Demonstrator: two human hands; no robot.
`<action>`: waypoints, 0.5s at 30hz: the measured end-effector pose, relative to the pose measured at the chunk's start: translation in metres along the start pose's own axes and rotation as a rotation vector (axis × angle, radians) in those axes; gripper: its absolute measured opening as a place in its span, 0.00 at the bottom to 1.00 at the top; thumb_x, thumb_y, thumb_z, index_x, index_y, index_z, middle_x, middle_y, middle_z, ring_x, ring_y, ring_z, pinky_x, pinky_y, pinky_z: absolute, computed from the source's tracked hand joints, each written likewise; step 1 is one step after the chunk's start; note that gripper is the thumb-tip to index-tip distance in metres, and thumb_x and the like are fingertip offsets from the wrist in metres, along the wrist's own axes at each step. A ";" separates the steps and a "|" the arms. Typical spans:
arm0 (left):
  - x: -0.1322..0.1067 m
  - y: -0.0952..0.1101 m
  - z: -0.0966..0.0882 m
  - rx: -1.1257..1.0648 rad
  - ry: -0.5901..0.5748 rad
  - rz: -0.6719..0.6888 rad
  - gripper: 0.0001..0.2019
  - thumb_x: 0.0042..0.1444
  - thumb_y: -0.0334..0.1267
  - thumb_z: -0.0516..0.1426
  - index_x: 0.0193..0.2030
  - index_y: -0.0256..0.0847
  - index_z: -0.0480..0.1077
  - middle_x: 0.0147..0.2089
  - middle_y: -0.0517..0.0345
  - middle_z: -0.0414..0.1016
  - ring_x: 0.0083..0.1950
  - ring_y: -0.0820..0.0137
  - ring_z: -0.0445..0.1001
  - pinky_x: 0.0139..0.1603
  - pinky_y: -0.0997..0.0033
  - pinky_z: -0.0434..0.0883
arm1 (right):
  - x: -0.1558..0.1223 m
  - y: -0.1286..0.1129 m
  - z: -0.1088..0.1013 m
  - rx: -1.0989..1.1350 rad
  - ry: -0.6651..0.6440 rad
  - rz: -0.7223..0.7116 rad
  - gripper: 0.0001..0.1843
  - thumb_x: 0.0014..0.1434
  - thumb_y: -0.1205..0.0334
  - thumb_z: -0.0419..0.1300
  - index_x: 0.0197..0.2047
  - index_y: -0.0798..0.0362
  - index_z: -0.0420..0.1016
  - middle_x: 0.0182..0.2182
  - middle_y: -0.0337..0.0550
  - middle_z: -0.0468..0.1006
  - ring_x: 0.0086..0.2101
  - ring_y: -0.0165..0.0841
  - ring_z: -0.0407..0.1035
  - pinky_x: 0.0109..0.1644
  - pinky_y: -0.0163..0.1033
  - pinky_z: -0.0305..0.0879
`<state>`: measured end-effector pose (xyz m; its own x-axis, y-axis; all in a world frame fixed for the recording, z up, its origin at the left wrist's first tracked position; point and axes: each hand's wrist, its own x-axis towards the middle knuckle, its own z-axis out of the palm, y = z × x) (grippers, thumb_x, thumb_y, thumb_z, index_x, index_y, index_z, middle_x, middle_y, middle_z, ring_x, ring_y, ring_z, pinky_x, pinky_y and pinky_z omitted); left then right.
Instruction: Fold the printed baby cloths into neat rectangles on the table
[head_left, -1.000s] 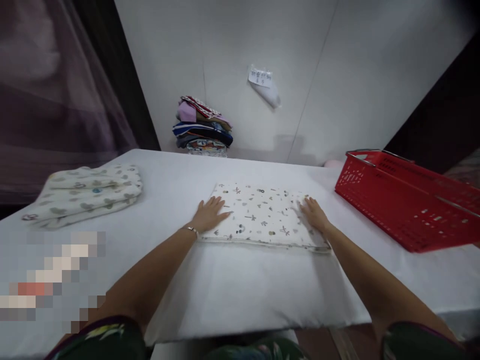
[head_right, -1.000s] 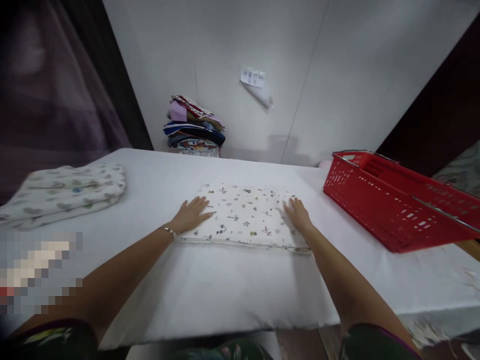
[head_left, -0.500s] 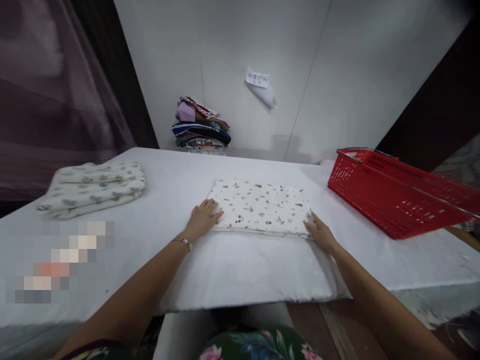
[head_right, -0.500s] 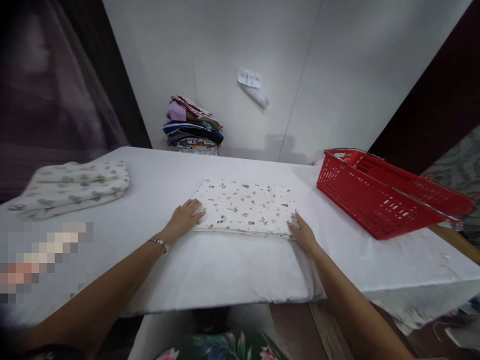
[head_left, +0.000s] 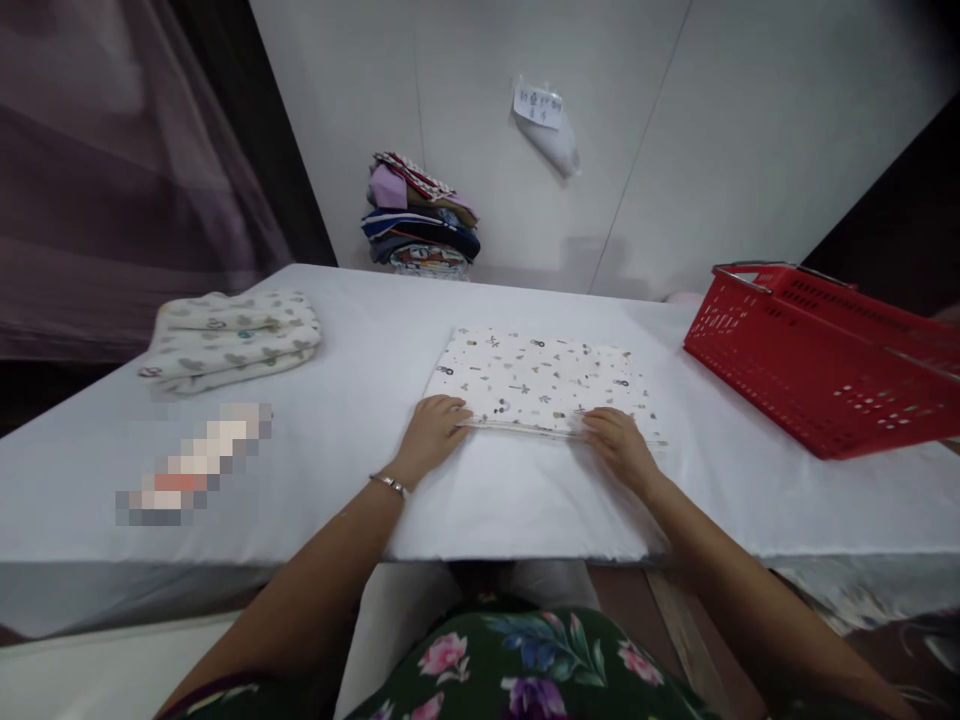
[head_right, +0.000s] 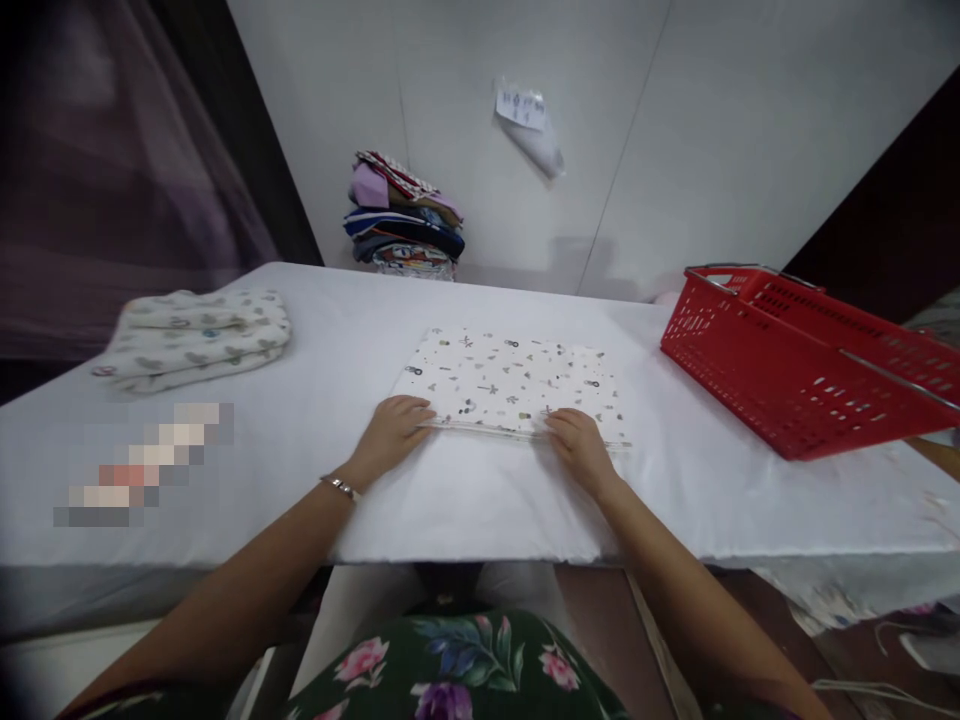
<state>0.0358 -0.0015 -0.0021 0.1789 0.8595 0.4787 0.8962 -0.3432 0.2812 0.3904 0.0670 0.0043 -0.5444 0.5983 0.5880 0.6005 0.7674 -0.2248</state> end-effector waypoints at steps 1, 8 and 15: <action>0.001 0.000 0.000 0.000 -0.013 0.017 0.09 0.58 0.40 0.56 0.42 0.46 0.75 0.47 0.55 0.75 0.51 0.62 0.68 0.53 0.55 0.64 | 0.006 -0.006 0.005 -0.002 -0.034 -0.024 0.12 0.62 0.58 0.54 0.44 0.49 0.77 0.42 0.48 0.78 0.44 0.40 0.70 0.49 0.50 0.66; -0.001 -0.003 0.004 -0.013 -0.039 0.020 0.09 0.61 0.36 0.53 0.41 0.44 0.74 0.42 0.57 0.75 0.47 0.65 0.68 0.49 0.60 0.65 | 0.032 -0.040 0.037 0.016 -0.196 -0.062 0.13 0.63 0.58 0.53 0.44 0.51 0.77 0.41 0.49 0.77 0.42 0.40 0.68 0.47 0.47 0.64; 0.003 0.011 0.001 -0.029 -0.056 0.038 0.10 0.62 0.38 0.52 0.43 0.43 0.73 0.43 0.56 0.75 0.47 0.66 0.68 0.50 0.60 0.63 | 0.029 -0.048 0.053 0.082 -0.144 0.025 0.15 0.65 0.58 0.51 0.45 0.49 0.78 0.39 0.49 0.76 0.41 0.40 0.66 0.46 0.48 0.65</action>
<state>0.0461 -0.0021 0.0019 0.2353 0.8652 0.4428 0.8764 -0.3859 0.2882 0.3146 0.0598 -0.0085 -0.6114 0.6401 0.4653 0.5683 0.7643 -0.3047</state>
